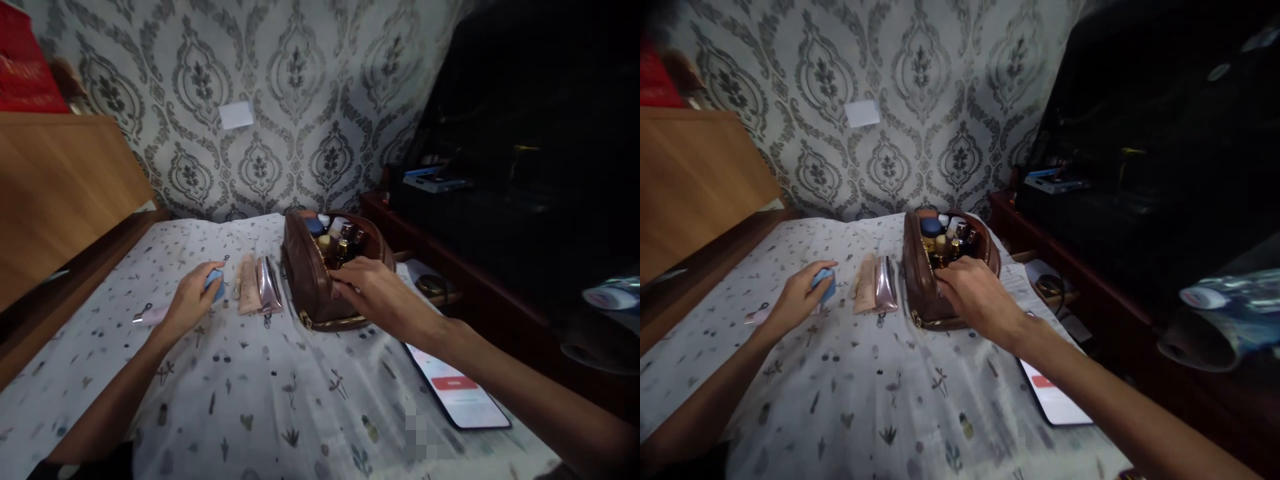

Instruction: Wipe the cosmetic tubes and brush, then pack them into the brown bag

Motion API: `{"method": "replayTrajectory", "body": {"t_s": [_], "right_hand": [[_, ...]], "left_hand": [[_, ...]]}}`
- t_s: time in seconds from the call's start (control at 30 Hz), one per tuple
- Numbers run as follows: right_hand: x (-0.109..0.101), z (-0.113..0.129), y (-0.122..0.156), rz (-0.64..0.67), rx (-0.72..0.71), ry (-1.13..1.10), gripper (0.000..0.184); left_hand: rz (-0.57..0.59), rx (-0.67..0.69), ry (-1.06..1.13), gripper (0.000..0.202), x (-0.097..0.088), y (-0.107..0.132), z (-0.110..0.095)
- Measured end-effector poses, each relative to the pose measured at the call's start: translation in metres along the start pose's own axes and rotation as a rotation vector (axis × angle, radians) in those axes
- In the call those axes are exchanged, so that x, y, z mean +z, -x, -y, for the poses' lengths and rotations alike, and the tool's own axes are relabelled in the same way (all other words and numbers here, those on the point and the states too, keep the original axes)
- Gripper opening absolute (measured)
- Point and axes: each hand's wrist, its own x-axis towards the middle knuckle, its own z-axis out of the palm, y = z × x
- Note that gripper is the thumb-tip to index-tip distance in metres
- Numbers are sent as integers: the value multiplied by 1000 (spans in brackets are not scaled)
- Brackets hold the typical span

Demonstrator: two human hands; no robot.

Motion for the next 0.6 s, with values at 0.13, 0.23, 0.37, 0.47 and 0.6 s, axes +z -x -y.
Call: {"method": "replayTrajectory", "body": {"t_s": [0.13, 0.23, 0.37, 0.47, 0.6], "right_hand": [[5, 11, 4, -285, 24, -19, 22], [10, 32, 5, -501, -25, -118, 21], [35, 69, 4, -404, -109, -337, 22], [68, 92, -3, -259, -68, -446, 21], [113, 110, -23, -76, 95, -732, 16]], "left_hand": [[49, -162, 31, 42, -2, 2, 26], [69, -157, 70, 39, 10, 3, 33], [146, -83, 75, 41, 36, 4, 28], [225, -88, -17, 42, 52, 6, 19], [230, -136, -139, 34, 61, 7, 16]]}}
